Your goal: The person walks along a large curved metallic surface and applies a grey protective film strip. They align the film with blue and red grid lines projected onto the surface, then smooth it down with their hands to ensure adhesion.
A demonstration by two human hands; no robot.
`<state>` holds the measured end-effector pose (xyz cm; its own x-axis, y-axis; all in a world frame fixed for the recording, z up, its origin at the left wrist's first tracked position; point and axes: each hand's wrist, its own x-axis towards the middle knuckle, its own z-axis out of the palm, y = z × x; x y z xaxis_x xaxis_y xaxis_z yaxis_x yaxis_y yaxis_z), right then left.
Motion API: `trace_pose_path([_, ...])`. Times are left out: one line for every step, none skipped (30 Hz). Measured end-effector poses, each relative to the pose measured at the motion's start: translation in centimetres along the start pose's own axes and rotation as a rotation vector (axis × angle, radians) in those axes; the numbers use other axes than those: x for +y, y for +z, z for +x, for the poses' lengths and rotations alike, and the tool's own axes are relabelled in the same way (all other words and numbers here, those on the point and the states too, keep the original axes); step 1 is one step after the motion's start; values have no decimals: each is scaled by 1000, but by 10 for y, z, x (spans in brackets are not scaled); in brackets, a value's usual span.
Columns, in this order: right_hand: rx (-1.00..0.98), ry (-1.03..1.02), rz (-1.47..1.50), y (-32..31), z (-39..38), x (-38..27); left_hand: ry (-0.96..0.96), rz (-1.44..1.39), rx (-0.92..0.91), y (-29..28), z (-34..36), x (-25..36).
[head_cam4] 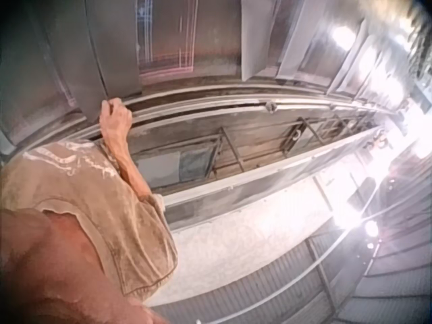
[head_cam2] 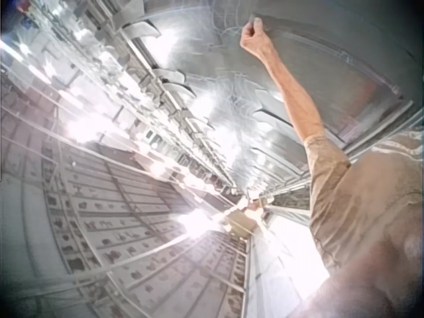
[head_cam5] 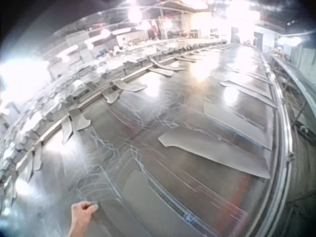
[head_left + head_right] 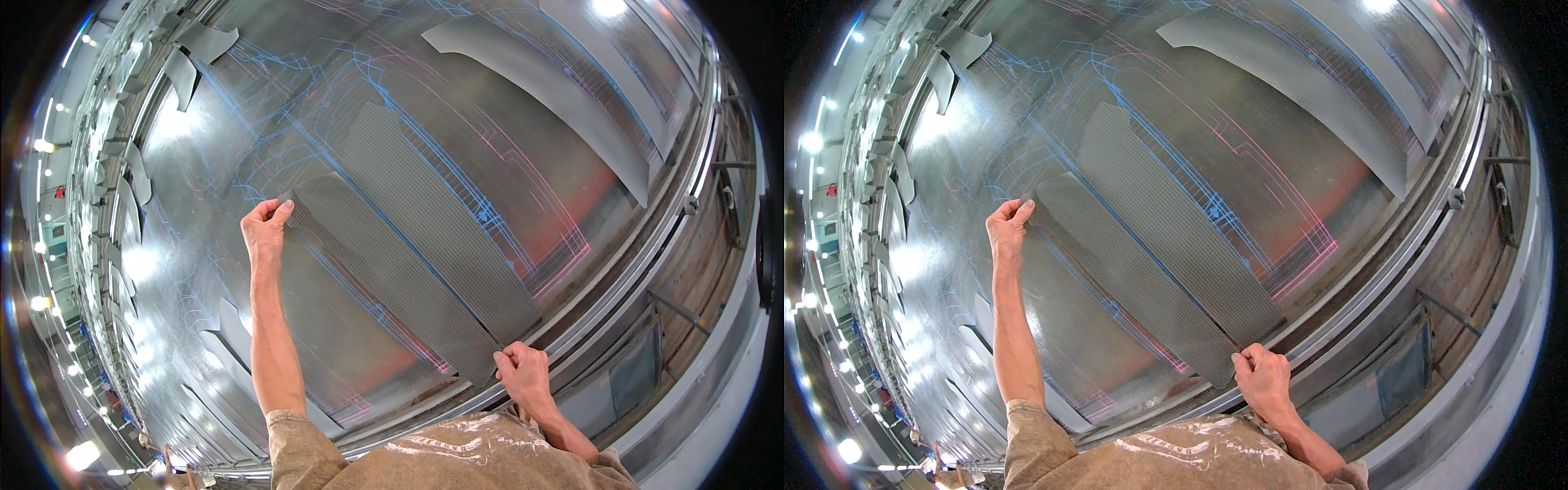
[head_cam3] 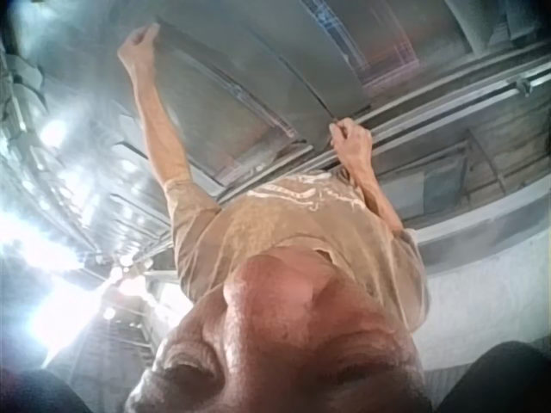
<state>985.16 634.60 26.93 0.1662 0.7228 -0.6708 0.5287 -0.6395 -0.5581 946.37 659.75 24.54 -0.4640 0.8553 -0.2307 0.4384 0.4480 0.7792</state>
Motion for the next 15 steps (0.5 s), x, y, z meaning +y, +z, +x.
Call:
trace_pose_path([-10,1,-4,-1,0,-3,7,-2,1,-2,1,-2])
trace_pose_path([-19,2,-9,-2,0,-4,14,-4,1,-3,2,-3])
trace_pose_path([-16,-1,-2,-1,-1,-3,10,-2,4,-4,1,-3])
trace_pose_path([-9,-3,4,0,-1,-1,7,-2,4,-3,2,-3])
trace_pose_path([-1,-6,10,0,-1,0,4,-3,3,-2,2,-3])
trace_pose_path([-5,1,10,0,-1,-1,3,-2,6,-1,2,-2])
trace_pose_path([-10,8,11,0,-1,-2,1,1,10,-1,2,-2])
trace_pose_path([-16,14,11,-1,-1,-3,-1,3,14,-1,2,-1])
trace_pose_path([-19,6,3,-1,-1,-3,4,-4,14,0,3,-2])
trace_pose_path([-22,-2,-4,-2,-1,-4,9,-12,14,1,4,-4])
trace_pose_path([-25,-10,-12,-3,-1,-4,15,-20,14,1,4,-5])
trace_pose_path([-31,-1,-2,-3,-1,-3,18,-16,15,2,4,-5])
trace_pose_path([-38,7,8,-2,-1,-3,21,-12,18,1,4,-4])
trace_pose_path([-45,15,18,-2,-1,-3,24,-9,21,1,4,-4])
trace_pose_path([-47,14,13,-2,-1,-2,23,-7,18,1,4,-4])
